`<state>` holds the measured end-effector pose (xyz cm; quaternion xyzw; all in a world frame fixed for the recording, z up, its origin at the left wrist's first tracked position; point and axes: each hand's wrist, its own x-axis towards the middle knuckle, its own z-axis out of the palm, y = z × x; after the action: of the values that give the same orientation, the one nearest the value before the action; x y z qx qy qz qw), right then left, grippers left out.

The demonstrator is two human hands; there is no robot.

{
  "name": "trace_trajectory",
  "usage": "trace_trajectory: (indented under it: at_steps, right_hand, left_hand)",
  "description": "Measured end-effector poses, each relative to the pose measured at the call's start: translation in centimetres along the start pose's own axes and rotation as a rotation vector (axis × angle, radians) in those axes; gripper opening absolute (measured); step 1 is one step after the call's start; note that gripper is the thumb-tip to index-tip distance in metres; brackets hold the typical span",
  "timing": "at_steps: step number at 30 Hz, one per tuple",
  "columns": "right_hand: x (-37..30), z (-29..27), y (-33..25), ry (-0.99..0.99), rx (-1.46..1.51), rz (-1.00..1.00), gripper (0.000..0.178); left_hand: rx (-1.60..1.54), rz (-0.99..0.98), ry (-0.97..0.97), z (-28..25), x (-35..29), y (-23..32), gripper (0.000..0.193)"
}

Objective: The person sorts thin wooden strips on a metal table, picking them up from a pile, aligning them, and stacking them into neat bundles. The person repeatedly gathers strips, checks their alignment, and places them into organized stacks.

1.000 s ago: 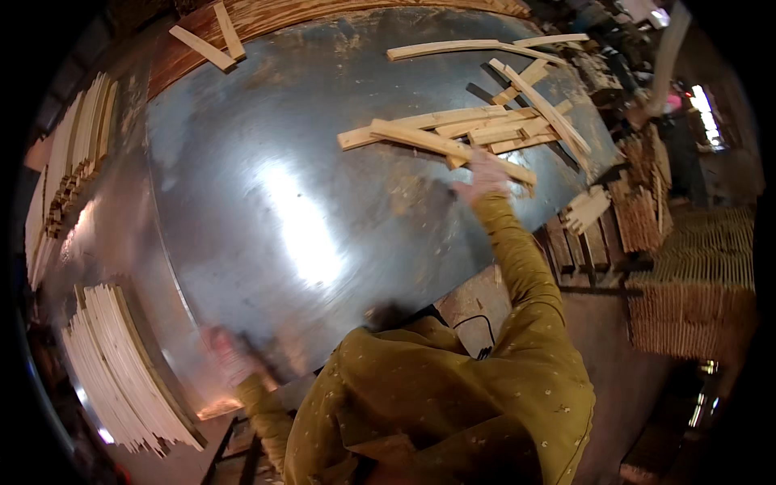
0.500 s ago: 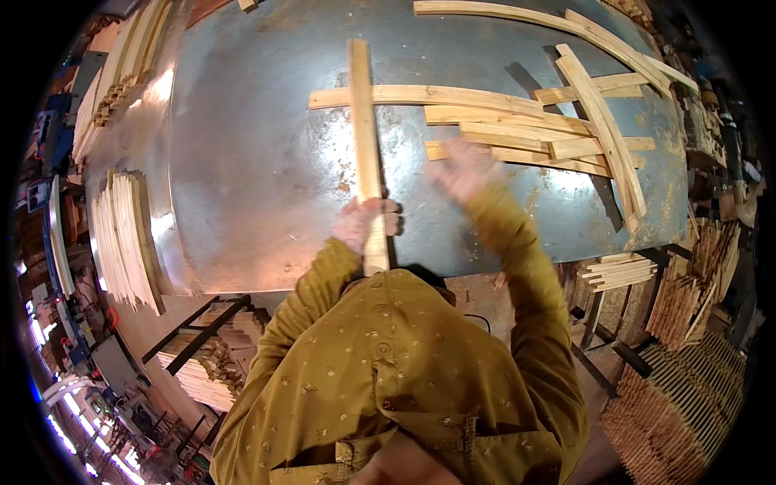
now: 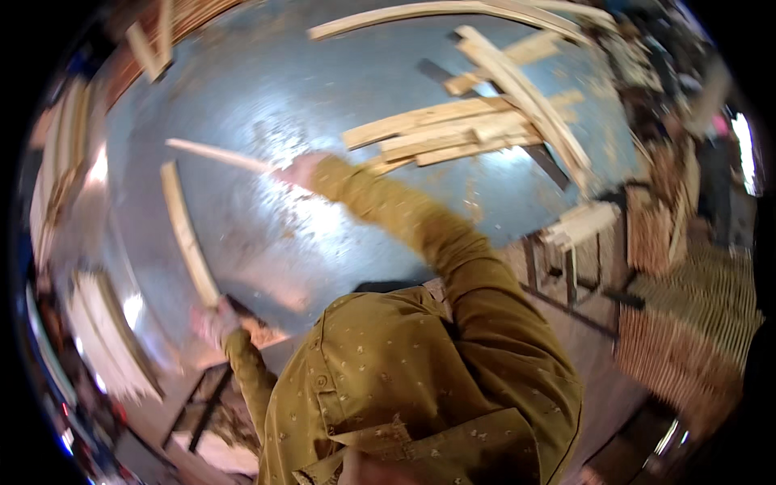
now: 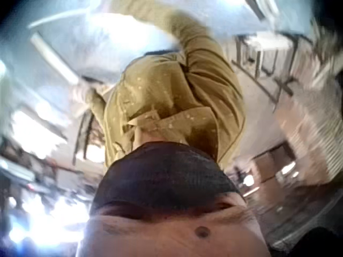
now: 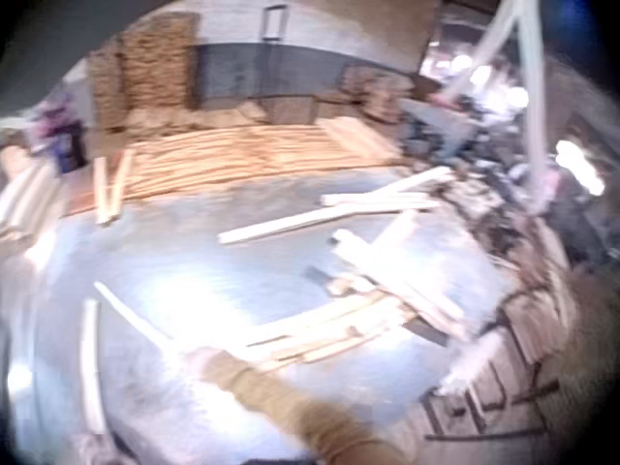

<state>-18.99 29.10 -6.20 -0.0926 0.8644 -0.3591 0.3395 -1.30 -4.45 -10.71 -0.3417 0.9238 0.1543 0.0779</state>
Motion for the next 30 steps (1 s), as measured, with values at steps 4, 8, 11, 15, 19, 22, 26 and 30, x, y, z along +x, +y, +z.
trace_trajectory:
  at_steps: [4,8,11,15,19,22,26,30]
  right_hand:
    - [-0.6,9.6,0.1,0.044,0.726,-0.014,0.068]
    - [-13.5,-0.8,3.2,0.402,-0.032,-0.419,0.034]
    - [-18.7,-11.4,14.7,0.701,-0.635,0.209,0.05]
    - [-27.5,-19.2,27.9,0.65,-0.883,0.936,0.115]
    - [-27.4,-19.7,36.8,0.542,-0.529,0.924,0.11]
    - [-26.3,-20.8,33.5,0.519,-0.324,0.876,0.101]
    - [-24.8,-19.0,31.4,0.501,0.16,0.489,0.088]
    - [-17.5,-15.9,24.7,0.089,0.78,0.189,0.08]
  left_hand:
    - [-1.164,0.068,-0.554,1.2,-5.1,10.0,0.061]
    - [-1.602,-0.115,-0.92,7.3,-7.4,15.2,0.031]
    - [-1.576,-0.171,-0.875,5.1,-9.6,19.1,0.029]
    - [-1.456,-0.049,-0.911,5.9,-10.2,21.3,0.034]
    - [-1.337,0.047,-0.772,7.5,-13.6,23.6,0.037]
    - [-1.233,0.055,-0.613,9.4,-14.0,23.2,0.036]
    - [-1.244,-0.001,-0.479,10.0,-14.1,22.6,0.035]
    - [-1.26,-0.027,-0.194,9.6,-15.4,23.5,0.04]
